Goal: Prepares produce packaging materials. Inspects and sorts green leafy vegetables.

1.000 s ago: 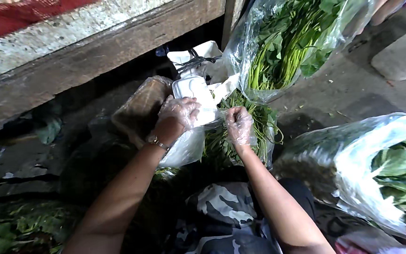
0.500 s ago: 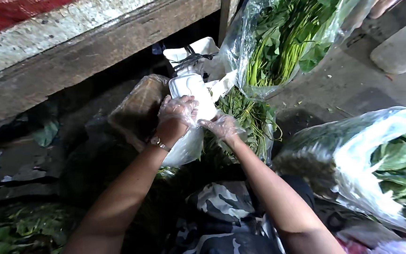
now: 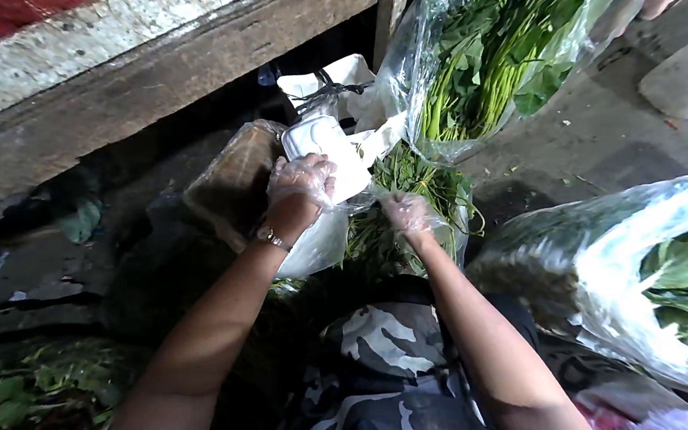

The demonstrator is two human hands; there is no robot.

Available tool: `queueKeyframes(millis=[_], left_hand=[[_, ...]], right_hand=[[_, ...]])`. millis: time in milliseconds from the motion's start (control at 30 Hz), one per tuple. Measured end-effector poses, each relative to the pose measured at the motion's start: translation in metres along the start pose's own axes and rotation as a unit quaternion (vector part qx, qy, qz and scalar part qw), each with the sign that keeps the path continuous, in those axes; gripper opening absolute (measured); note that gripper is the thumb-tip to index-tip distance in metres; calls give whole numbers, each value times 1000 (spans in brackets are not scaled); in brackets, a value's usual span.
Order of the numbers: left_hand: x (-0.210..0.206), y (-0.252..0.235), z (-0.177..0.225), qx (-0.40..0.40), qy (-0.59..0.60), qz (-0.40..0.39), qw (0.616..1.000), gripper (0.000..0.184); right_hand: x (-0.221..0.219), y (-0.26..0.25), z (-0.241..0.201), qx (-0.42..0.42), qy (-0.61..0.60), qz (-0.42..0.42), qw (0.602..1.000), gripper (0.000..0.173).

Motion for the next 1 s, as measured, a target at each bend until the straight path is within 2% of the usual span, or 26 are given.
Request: queueKeyframes(millis=[67,100,200,267,300,433,533,567,633,700,733,767,833,933,1000], left_hand=[[0,1,0,7,-4,-4,1000,32],[1,2,1,7,-5,-1,1000,32],[8,7,7,-12,20,21,999,30],[12,11,8,-41,47,65,996,26],[12,12,8,-53,59,74,994,24],[5,19,2,-61,106,28,992,21],[3,32,-17,-122,238,73,961,33],[8,29,-26,-89,290,61,951,38],[12,18,-61,106,350,38,930,49],[-11,7,-93,298,384,-1,874,60],[-24,3,-96,336,398,-33,853,65],[-32,2,-88,340,406,-72,845,65],[-36,1,-63,307,409,-119,851,61],[-27,2,-57,279,406,-97,865,64],[-6,6,-61,243,440,-75,861,52]], right_hand=[[21,6,3,27,19,82,996,30],[27,8,-2,61,16,99,993,40],[24,4,-35,169,-48,57,983,60],[8,-3,-52,198,-63,14,978,82],[0,-6,-58,203,-65,1,977,84],[-5,-7,-68,209,-138,50,967,33],[-3,-2,-62,211,-184,91,956,18],[-2,-1,-61,220,-190,102,951,17],[-3,-4,-60,213,-214,101,948,22],[-14,-15,-57,153,-271,43,949,39],[-23,-23,-56,118,-302,4,946,49],[-29,-28,-56,100,-323,-28,941,53],[-30,-27,-66,115,-315,-41,941,50],[-26,-10,-82,170,-279,10,945,47],[-13,19,-101,216,-257,36,941,44]])
Point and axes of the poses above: each hand's wrist, its own y-axis away from the middle knuckle, its own x-axis out of the back of the hand, z = x × y, the point moved 9 cm from there along -y, towards the middle knuckle, and after that the axes turned 6 degrees about x, right-handed, at the moved point
